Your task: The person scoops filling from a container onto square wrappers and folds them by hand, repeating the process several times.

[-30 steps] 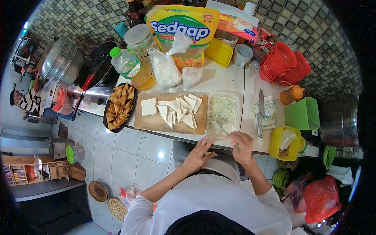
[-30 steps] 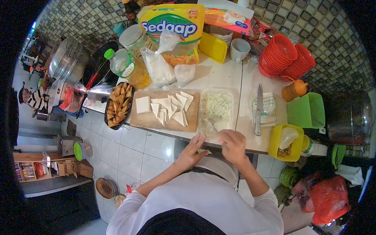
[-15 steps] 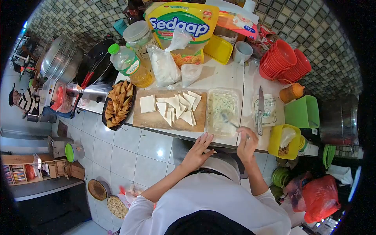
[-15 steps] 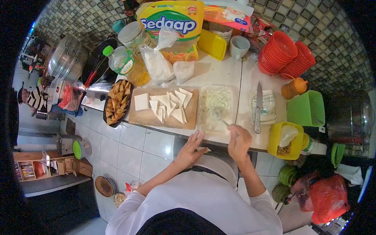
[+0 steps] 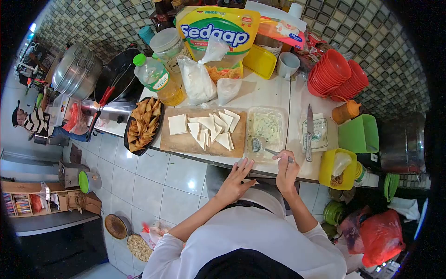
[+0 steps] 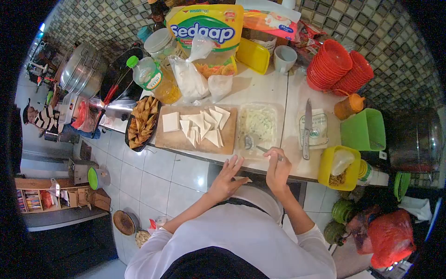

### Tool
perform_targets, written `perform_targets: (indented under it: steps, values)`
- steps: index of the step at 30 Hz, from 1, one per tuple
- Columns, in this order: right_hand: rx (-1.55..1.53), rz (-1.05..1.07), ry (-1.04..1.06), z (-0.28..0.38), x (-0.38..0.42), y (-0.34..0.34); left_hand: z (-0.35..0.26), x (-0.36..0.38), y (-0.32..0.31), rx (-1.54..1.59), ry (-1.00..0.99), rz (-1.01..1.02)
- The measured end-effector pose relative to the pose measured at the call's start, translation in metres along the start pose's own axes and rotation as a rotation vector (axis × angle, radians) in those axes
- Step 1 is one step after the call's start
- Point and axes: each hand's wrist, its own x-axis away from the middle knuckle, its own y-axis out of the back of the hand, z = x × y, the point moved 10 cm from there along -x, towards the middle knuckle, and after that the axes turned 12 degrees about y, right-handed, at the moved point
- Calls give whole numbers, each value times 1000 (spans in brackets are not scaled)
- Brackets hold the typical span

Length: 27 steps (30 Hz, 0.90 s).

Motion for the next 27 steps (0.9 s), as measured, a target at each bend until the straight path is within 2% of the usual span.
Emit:
perform_targets:
  steps: [1,3,5,6,8,9,11,12,13,15,19,21,25,27]
  values:
    - [-94,-15,-116,-10,4,-1,-2,0,5,39,19,-1]
    - [-139,-55,-168,-15,7,2,-6,-4,16,74,36,-9]
    - [-186,-89,-226,-21,8,7,-8,-3,49,274,55,-216]
    - [-236,-162,-223,-19,4,16,-11,-4,53,272,57,-219]
    - [-310,-317,-203,-11,-3,33,30,-3,49,676,488,-197]
    - [-311,-313,-203,-9,-6,36,27,-8,53,677,491,-200]
    - [-400,-413,-204,-11,-10,52,60,-3,26,1281,989,-190]
    - [-379,-406,-214,-6,-14,59,63,-7,19,1356,1037,-168]
    - [-378,-405,-210,-3,-18,62,64,-14,20,1359,1033,-169]
    - [-432,-536,-174,3,-21,76,53,-30,10,1684,969,-95]
    - [-499,-547,-168,13,-22,82,44,-47,8,1709,857,-76]
    - [-480,-453,-131,18,-24,77,37,-54,11,1709,814,-60]
    - [-419,-392,-108,18,-24,69,31,-58,16,1721,772,-58]
    - [-309,-384,24,35,-27,74,34,-57,16,1705,792,-83]
